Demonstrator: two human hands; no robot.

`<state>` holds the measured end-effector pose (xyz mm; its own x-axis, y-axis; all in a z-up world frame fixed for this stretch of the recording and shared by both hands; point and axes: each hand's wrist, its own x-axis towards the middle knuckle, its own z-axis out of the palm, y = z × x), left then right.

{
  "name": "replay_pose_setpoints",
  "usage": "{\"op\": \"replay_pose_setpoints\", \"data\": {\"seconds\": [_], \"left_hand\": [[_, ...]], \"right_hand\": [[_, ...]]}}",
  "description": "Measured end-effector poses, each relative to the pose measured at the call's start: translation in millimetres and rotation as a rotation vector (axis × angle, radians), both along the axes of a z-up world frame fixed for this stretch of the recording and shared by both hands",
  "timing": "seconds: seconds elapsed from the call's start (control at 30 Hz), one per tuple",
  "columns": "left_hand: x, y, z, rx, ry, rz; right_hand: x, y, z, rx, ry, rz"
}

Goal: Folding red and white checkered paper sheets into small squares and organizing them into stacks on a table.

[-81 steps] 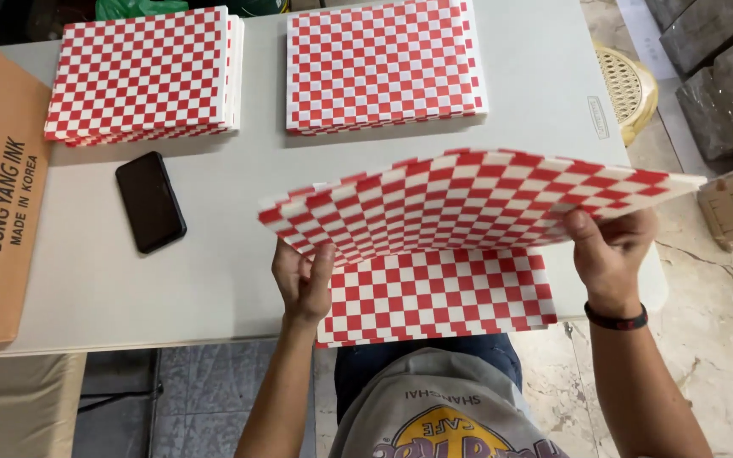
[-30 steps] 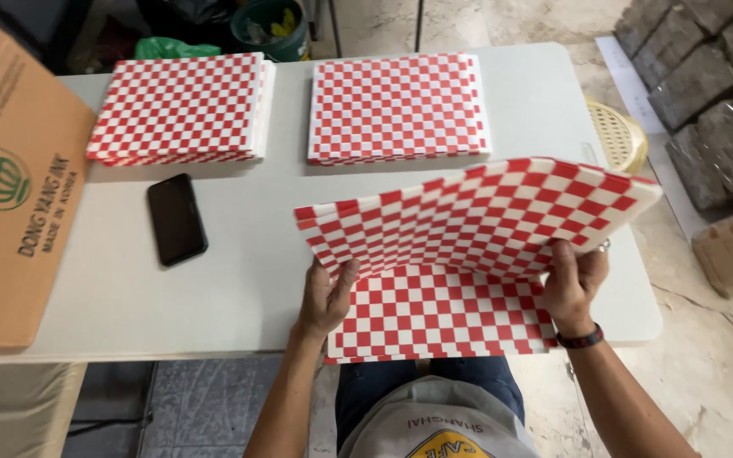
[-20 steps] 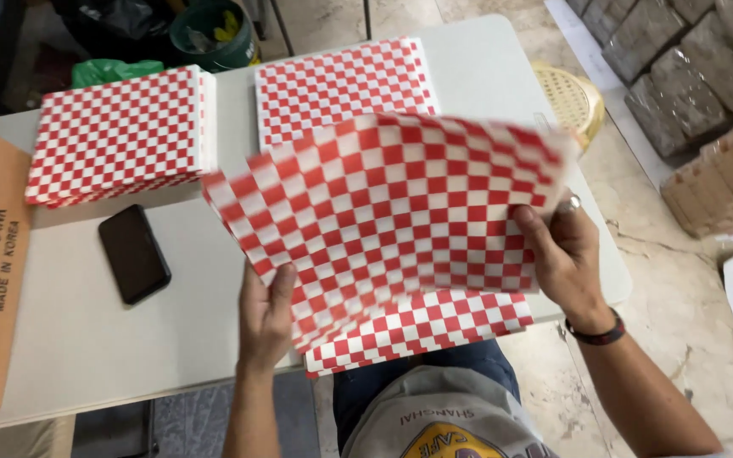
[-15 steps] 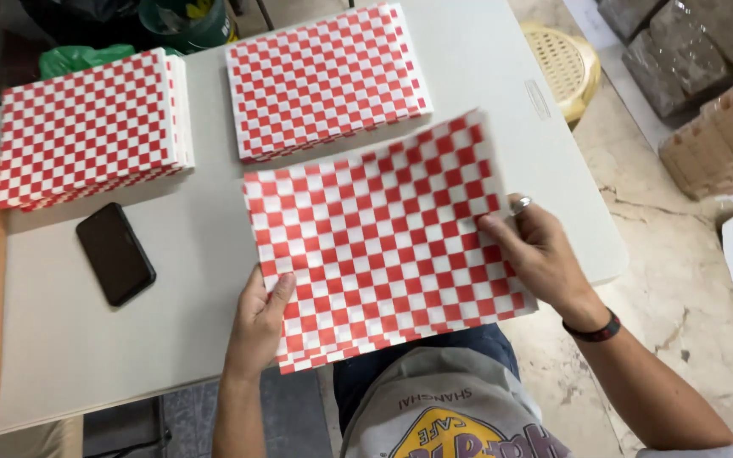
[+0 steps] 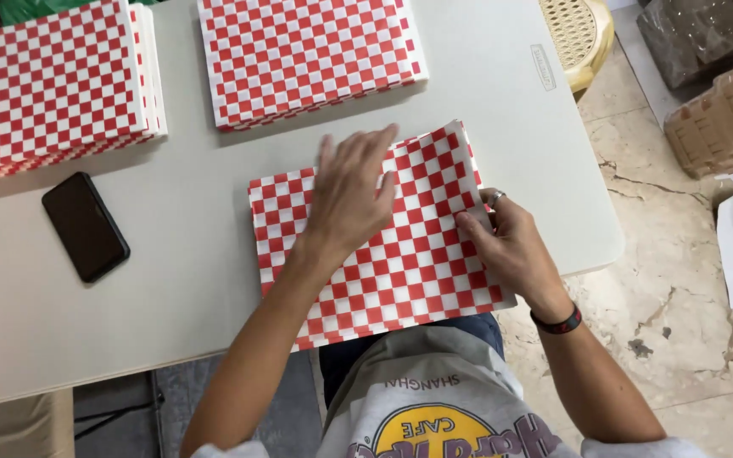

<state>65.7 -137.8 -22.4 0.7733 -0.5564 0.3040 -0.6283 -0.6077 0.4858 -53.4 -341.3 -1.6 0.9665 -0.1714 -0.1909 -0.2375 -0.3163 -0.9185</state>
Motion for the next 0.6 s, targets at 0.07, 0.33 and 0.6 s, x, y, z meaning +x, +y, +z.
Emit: {"op": "replay_pose_setpoints", "data": {"seconds": [0.07, 0.33, 0.6], "left_hand": [[22, -20, -24, 0.013, 0.044, -0.032], [53, -39, -82, -0.174, 0.234, -0.037], [47, -24, -49, -0.637, 0.45, -0.153]], "right_hand": [[0, 1, -2, 0.012, -0.01, -0.012], [0, 4, 1, -0.038, -0.028, 0.006], [38, -35, -12, -0.382, -0.309, -0.074]]}}
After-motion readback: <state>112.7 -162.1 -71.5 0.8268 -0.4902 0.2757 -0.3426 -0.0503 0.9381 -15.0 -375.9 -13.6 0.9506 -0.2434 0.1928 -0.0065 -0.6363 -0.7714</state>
